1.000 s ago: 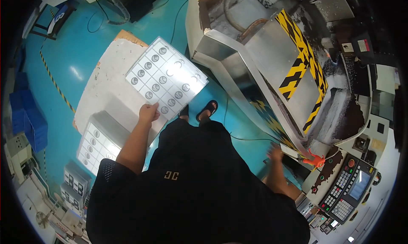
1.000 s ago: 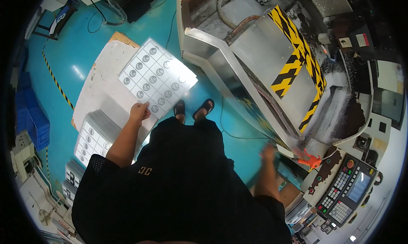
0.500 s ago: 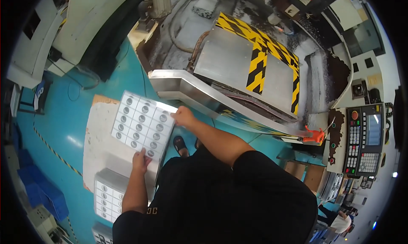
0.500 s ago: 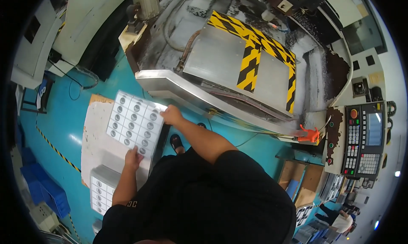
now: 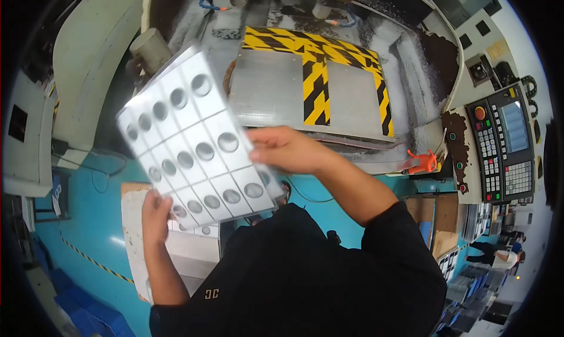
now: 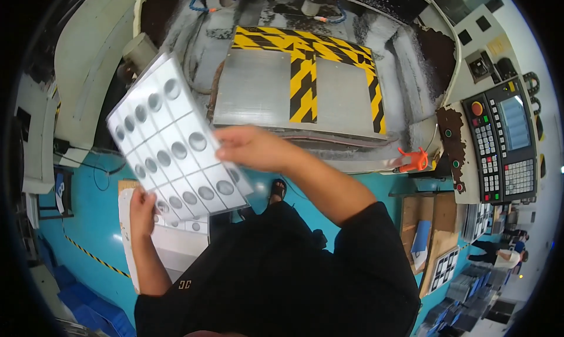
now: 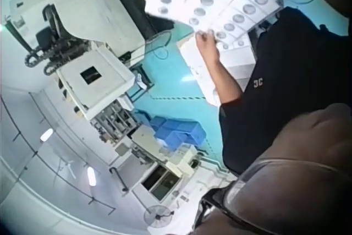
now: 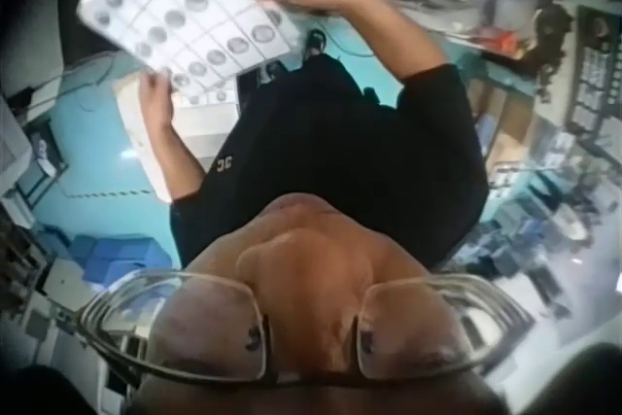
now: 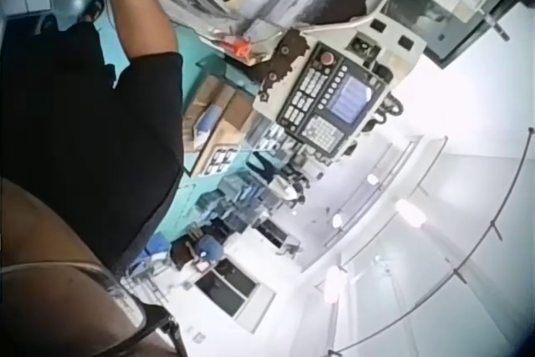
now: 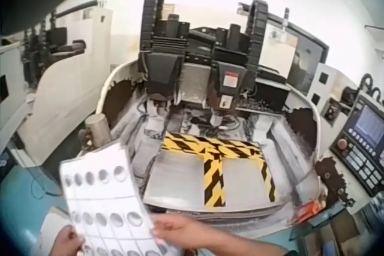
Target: The person removes plastic sheets from a machine, cleans the surface with an air nozzle, and then places new sheets onto the machine. They repeat this process with a stack of rectangular sheets and then with a stack of dark panels.
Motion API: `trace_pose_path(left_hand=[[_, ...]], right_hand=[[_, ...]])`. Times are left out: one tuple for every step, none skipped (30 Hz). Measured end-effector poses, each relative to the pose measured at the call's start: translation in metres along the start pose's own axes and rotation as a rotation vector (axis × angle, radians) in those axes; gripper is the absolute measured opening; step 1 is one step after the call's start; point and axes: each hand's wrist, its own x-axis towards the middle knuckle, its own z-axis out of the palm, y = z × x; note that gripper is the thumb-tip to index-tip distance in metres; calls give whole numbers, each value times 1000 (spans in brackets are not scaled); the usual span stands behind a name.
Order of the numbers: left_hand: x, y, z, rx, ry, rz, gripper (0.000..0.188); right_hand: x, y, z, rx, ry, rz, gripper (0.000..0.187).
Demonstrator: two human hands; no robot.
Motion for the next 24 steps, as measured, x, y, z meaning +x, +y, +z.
trace_pose_path(left_hand=[[16, 18, 3, -45, -64, 6, 35], [29, 35, 9, -91, -127, 10, 33], [33, 58, 22, -334, -286, 44, 31], [35, 82, 38, -327, -293, 47, 31], [35, 106, 57, -445, -307, 62, 29], [40, 121, 71, -566, -318, 72, 28], [50, 126, 80, -556, -375, 89, 26], [60, 129, 91, -554, -367, 86, 26], [74, 131, 104, -553, -392, 82, 26], [85, 135, 115, -547, -413, 78, 26], [93, 138, 124, -552, -432, 74, 24], [101, 141, 134, -551, -427, 69, 24], [108, 143, 143, -542, -432, 45, 23], [113, 145, 151, -531, -435, 21, 22], [122, 144, 156, -529, -429, 12, 22], [131, 144, 161, -500, -432, -23, 22], [137, 144, 164, -471, -435, -59, 22], [143, 147, 168, -462, -433, -68, 22], [148, 149, 172, -443, -452, -84, 22], [154, 152, 176, -423, -473, -99, 23], [161, 154, 180, -416, -479, -108, 23], [171, 156, 187, -383, -477, -137, 23], [183, 158, 194, -348, -481, -165, 23], [196, 157, 199, -339, -497, -179, 23]], right_hand=[[-9, -4, -17, 71, 82, -21, 42], [-19, -6, -35, 143, 162, -40, 40], [-28, -5, -56, 251, 258, -37, 38], [-39, -1, -81, 358, 355, -33, 36], [-51, 16, -120, 363, 440, -39, 34], [-65, 32, -158, 369, 523, -39, 32], [-80, 30, -184, 347, 689, -34, 32], [-97, 28, -213, 324, 855, -29, 32], [-117, 42, -257, 285, 982, -63, 31], [-137, 61, -301, 250, 1105, -96, 31], [-159, 71, -336, 285, 1109, -67, 28], [-176, 78, -365, 318, 1115, -36, 26], [-184, 84, -385, 320, 1110, -27, 26], [-188, 90, -401, 284, 1118, 14, 25], [-190, 98, -414, 249, 1127, 56, 24], [-191, 108, -425, 258, 1127, 64, 24], [-189, 117, -435, 266, 1150, 107, 25], [-186, 128, -447, 276, 1172, 149, 26], [-185, 137, -457, 284, 1174, 156, 26], [-185, 145, -465, 237, 1215, 201, 27], [-186, 156, -474, 191, 1257, 247, 27], [-195, 167, -484, 197, 1276, 253, 27], [-206, 176, -493, -103, 1344, 269, 28], [-212, 187, -495, -403, 1381, 293, 29]])
